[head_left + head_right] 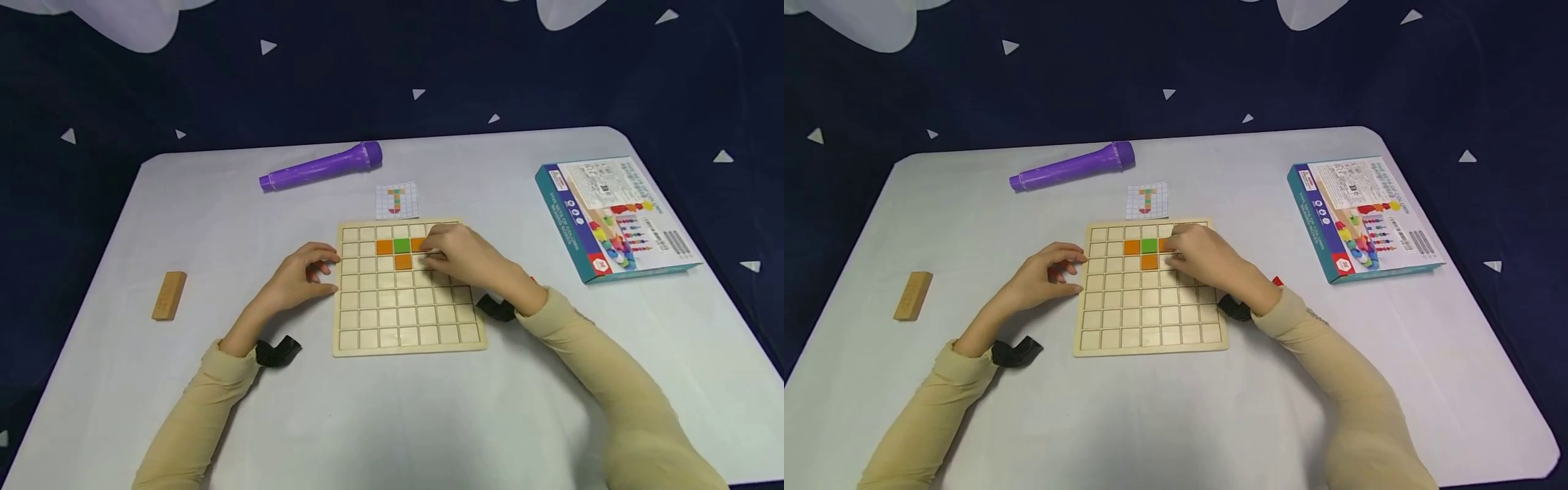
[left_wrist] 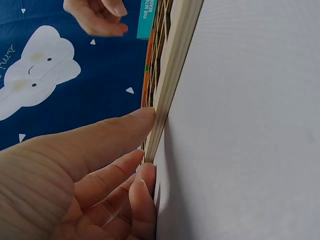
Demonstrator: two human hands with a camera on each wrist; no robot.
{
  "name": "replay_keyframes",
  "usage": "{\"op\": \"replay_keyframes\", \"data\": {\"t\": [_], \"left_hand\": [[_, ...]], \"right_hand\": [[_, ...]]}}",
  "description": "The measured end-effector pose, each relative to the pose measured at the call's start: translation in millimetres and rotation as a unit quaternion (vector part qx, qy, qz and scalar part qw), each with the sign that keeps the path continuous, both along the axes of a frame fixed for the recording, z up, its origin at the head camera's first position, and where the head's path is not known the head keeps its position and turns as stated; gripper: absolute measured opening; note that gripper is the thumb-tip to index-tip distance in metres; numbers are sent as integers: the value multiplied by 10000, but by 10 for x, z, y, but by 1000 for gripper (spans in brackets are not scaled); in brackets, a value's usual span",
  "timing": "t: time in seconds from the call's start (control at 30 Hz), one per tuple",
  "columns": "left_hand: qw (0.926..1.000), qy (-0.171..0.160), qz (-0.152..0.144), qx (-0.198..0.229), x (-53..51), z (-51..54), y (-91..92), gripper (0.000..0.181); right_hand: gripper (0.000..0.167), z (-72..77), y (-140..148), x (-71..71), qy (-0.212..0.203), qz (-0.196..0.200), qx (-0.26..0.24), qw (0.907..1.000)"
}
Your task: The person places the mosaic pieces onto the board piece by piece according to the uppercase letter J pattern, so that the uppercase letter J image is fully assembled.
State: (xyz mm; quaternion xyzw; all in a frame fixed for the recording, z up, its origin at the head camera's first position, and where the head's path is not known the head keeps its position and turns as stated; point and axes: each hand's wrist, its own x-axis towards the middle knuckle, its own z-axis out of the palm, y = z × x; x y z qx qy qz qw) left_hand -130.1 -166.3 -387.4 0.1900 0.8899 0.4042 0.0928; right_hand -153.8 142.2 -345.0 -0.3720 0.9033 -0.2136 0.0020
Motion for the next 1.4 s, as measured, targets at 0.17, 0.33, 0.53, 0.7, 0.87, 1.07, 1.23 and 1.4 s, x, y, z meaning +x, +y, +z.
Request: {"op": "replay_keyframes", "data": {"t": [0.17, 0.33, 0.53, 0.7, 0.87, 1.07, 1.23, 1.4], "left_hand": [[9999, 7, 10, 170, -25, -45, 14, 47], [9995, -65, 42, 296, -70, -62, 67, 48], [9993, -167, 49, 332, -62, -92, 113, 48], [9993, -167, 103, 317, -34, -108, 112, 47], [9994, -134, 94, 308, -20, -95, 89, 47], [9995, -113, 124, 286, -3, -71, 50, 48], [9996, -47, 127, 231, -9, -67, 30, 48], [9997, -64, 157, 197, 18, -50, 9, 48]], "right_hand": [[16, 62, 218, 39, 213, -228, -131, 9994], [16, 97, 441, 35, 373, -509, -106, 9980], [16, 39, 634, 55, 330, -656, -58, 9973], [17, -47, 690, 65, 218, -702, -120, 9972], [18, -115, 711, 66, 95, -707, -59, 9974], [21, -165, 734, 48, -221, -668, 137, 9974], [26, -182, 750, 41, -386, -667, 291, 9966], [31, -191, 733, 42, -534, -668, 422, 9954]]}}
